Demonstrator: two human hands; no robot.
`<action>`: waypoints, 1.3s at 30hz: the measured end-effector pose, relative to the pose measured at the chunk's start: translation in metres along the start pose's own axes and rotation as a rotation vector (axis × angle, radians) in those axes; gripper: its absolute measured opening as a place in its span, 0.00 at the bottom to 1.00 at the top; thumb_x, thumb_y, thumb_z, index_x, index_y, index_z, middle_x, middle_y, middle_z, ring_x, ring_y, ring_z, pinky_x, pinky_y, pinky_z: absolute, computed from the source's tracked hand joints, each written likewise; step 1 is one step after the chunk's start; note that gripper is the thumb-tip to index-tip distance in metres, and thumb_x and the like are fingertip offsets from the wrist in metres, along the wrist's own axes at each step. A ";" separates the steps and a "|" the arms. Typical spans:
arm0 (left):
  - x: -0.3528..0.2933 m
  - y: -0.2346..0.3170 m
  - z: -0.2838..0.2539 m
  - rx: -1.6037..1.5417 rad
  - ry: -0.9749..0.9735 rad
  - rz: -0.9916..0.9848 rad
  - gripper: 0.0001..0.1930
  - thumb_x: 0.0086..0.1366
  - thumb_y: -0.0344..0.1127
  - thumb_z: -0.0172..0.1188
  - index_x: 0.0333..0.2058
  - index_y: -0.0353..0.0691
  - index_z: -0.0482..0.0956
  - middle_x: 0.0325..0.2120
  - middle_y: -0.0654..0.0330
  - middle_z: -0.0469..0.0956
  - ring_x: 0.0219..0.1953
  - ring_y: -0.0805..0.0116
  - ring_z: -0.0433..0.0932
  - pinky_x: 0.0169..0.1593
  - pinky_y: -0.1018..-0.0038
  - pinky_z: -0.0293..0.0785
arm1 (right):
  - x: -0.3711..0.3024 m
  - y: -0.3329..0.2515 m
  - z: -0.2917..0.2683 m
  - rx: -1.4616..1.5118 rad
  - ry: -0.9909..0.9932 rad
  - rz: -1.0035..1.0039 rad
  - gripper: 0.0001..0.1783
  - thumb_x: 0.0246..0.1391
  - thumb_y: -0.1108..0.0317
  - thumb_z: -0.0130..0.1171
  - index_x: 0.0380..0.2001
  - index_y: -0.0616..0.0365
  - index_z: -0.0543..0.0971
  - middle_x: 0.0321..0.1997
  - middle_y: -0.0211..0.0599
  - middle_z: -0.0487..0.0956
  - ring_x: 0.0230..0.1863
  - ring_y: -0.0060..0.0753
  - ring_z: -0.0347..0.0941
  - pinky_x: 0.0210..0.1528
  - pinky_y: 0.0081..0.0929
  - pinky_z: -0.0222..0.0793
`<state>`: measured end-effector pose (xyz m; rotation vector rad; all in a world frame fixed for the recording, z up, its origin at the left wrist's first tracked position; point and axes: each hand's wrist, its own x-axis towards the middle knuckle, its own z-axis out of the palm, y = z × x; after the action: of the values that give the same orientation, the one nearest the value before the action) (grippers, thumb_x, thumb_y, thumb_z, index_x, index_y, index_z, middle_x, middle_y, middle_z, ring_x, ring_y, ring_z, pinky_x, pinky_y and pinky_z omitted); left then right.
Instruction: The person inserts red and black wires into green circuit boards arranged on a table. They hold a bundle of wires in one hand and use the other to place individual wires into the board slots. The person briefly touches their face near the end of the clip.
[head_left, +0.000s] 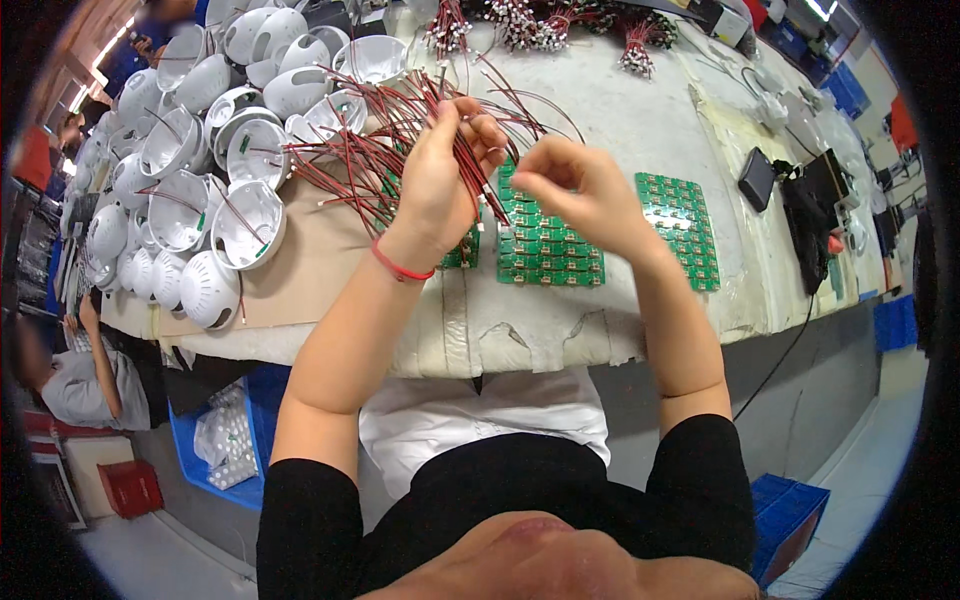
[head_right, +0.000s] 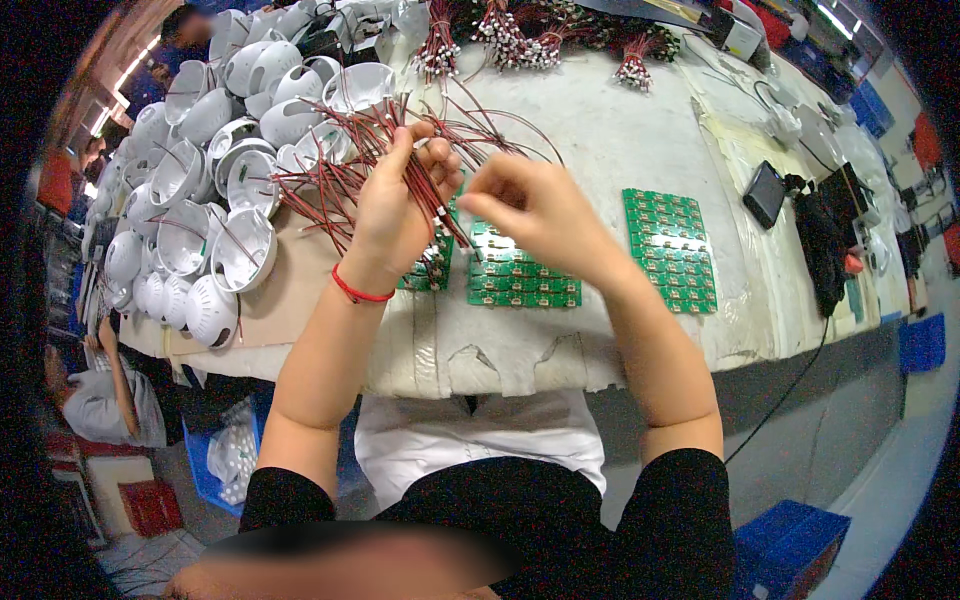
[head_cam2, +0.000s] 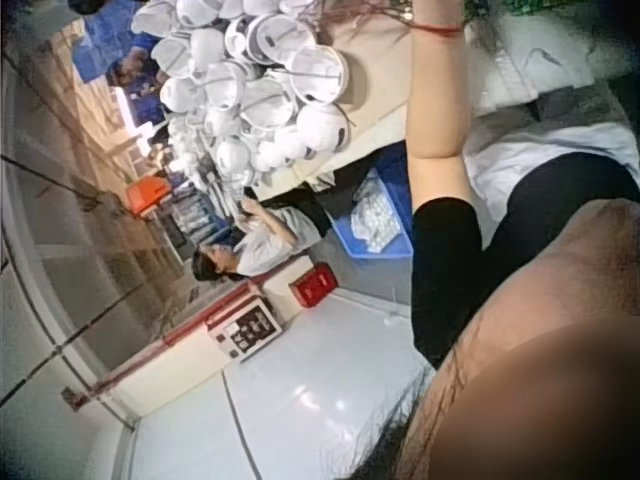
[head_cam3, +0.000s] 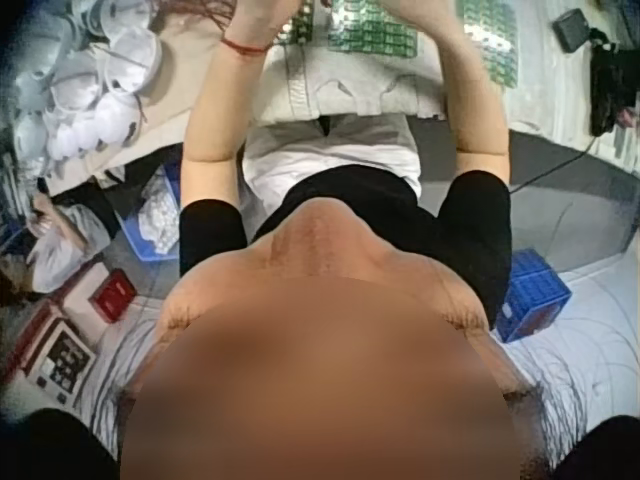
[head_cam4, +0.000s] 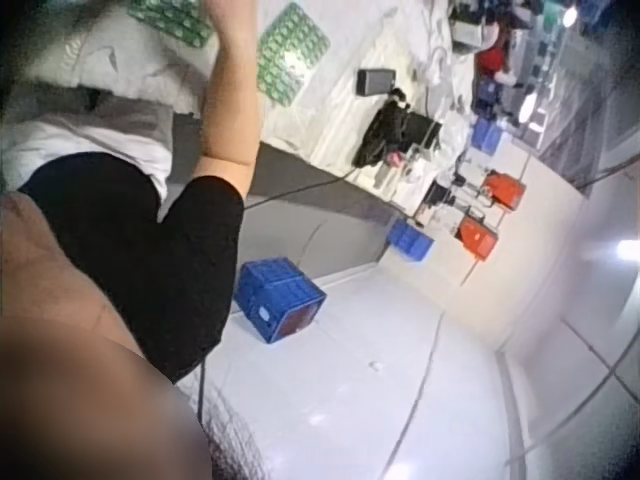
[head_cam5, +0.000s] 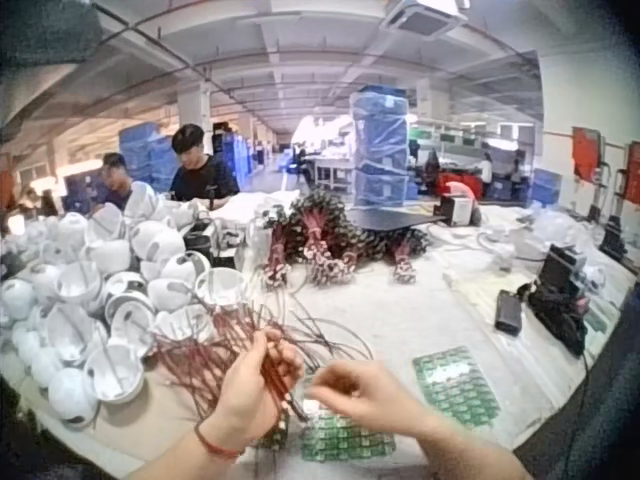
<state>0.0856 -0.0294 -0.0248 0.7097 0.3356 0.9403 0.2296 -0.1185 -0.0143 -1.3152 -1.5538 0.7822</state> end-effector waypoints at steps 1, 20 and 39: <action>-0.001 -0.002 -0.003 0.018 -0.064 0.022 0.15 0.71 0.46 0.36 0.40 0.41 0.65 0.28 0.61 0.73 0.33 0.70 0.73 0.40 0.72 0.70 | -0.001 -0.004 0.010 -0.024 0.008 -0.027 0.09 0.50 0.68 0.61 0.27 0.63 0.74 0.19 0.25 0.72 0.20 0.12 0.64 0.22 0.15 0.61; -0.003 0.004 0.005 0.109 -0.150 -0.273 0.21 0.66 0.58 0.41 0.30 0.46 0.64 0.13 0.75 0.51 0.11 0.84 0.46 0.15 0.82 0.40 | 0.002 0.007 -0.063 0.998 0.001 0.130 0.09 0.52 0.69 0.55 0.35 0.62 0.73 0.19 0.19 0.65 0.14 0.08 0.53 0.16 0.09 0.50; 0.003 0.023 -0.005 -0.069 -0.121 -0.178 0.12 0.70 0.41 0.38 0.32 0.43 0.68 0.12 0.74 0.53 0.10 0.84 0.47 0.14 0.83 0.43 | 0.009 0.056 -0.078 -0.270 -0.154 0.429 0.03 0.43 0.76 0.59 0.24 0.65 0.76 0.21 0.33 0.77 0.23 0.21 0.73 0.27 0.19 0.69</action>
<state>0.0701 -0.0163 -0.0126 0.6592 0.2543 0.7336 0.3233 -0.1041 -0.0330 -1.8634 -1.5551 0.9790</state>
